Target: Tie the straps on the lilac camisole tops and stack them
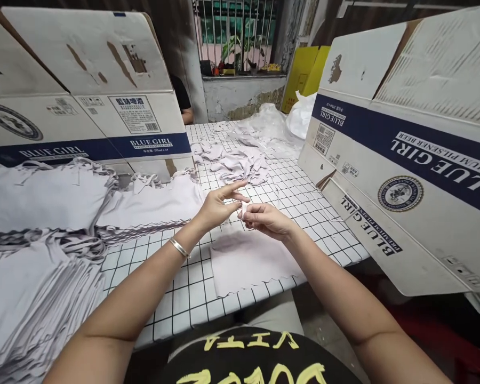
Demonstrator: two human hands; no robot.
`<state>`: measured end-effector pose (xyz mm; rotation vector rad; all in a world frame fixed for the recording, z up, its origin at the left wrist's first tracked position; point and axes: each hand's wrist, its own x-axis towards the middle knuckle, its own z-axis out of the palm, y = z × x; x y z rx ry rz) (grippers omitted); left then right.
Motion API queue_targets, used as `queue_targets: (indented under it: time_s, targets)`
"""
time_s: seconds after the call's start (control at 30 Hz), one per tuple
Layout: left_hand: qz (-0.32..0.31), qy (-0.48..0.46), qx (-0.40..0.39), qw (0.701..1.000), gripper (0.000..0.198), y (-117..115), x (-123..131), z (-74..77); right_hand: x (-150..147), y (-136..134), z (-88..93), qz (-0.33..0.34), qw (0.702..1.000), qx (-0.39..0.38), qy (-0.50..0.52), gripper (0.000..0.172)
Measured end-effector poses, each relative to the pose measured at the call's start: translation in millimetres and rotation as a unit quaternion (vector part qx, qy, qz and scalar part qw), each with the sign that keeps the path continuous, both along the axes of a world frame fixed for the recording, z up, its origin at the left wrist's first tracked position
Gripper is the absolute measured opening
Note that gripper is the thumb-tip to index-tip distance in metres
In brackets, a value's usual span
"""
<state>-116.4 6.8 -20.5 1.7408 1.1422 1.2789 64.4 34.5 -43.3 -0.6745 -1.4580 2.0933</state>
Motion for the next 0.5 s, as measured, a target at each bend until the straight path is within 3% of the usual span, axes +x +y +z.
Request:
queue_targets:
  time_s: [0.07, 0.13, 0.23, 0.33, 0.5]
  targets:
    - [0.02, 0.025, 0.006, 0.999, 0.053, 0, -1, -3.2, -2, 1, -2.1, -0.006, 1.0, -0.008, -0.015, 0.021]
    - [0.082, 0.062, 0.013, 0.995, 0.045, -6, -3, -9.2, -3, 2, -5.0, -0.025, 0.999, -0.028, -0.028, 0.022]
    - [0.166, 0.184, -0.011, 0.969, 0.015, -25, -4, -26.7, 1, 4, -12.1, -0.073, 0.994, -0.064, -0.05, 0.026]
    - [0.134, 0.315, -0.09, 0.935, 0.016, -50, -1, -51.3, 7, 5, -22.6, -0.107, 0.989, -0.068, -0.075, 0.027]
    - [0.091, 0.361, -0.143, 0.917, 0.02, -68, 6, -80.0, 10, 3, -38.1, -0.126, 0.984, -0.006, -0.127, 0.025]
